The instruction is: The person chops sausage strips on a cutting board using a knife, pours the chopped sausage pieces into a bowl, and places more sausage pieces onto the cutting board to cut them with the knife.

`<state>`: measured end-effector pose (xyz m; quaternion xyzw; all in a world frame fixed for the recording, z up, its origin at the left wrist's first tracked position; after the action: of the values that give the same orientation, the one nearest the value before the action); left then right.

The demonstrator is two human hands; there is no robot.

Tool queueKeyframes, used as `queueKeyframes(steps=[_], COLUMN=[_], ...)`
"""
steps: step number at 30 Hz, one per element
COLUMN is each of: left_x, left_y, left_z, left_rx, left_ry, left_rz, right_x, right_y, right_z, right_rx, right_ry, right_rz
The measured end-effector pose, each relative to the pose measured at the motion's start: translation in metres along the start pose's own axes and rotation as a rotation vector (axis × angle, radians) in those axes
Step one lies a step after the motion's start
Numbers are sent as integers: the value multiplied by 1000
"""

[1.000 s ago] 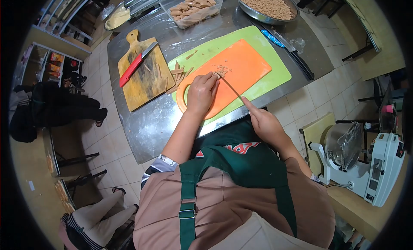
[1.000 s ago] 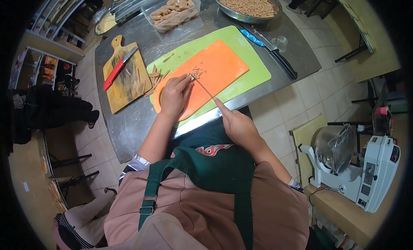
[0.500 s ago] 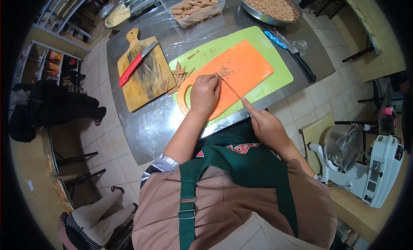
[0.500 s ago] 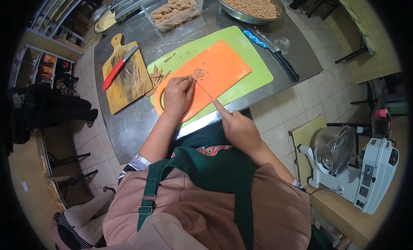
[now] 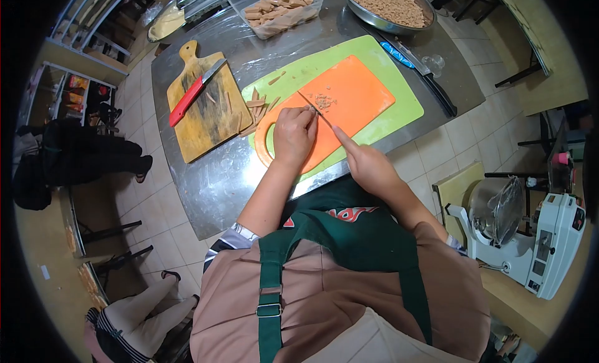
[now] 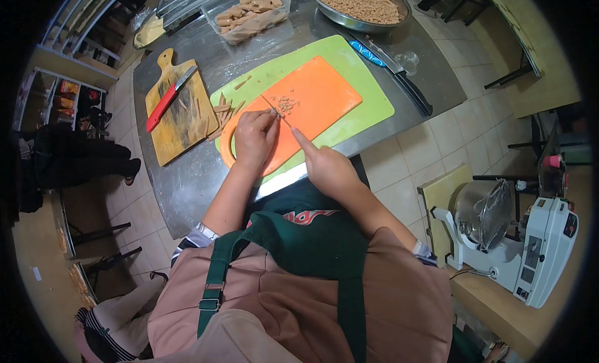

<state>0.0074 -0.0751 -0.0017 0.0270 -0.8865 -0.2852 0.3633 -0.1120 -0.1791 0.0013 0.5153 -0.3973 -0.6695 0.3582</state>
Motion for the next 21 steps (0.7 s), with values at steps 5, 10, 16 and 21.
queueKeyframes(steps=[5, 10, 16, 21], left_x=[1, -6, -7, -5], left_y=[3, 4, 3, 3], left_z=[-2, 1, 3, 4], left_rx=[-32, -23, 4, -4], left_ry=[110, 120, 72, 61], left_rz=[8, 14, 31, -1], right_x=[9, 8, -5, -9], right_y=[5, 12, 17, -1], right_z=[39, 44, 35, 1], right_rx=[145, 223, 0, 55], right_ry=[32, 33, -32, -5], right_rz=[22, -10, 105, 154])
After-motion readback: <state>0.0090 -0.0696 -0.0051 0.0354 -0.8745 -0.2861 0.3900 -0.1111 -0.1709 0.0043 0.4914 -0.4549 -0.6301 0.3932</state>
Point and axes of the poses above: each hand's wrist, its own z-axis away from the middle knuckle, its own y-axis out of the back of the hand, x = y × z, the point moved 5 cm from there along -z, towards the middle knuckle, and after that the axes turned 10 degrees about z, right-handed, at the moved point
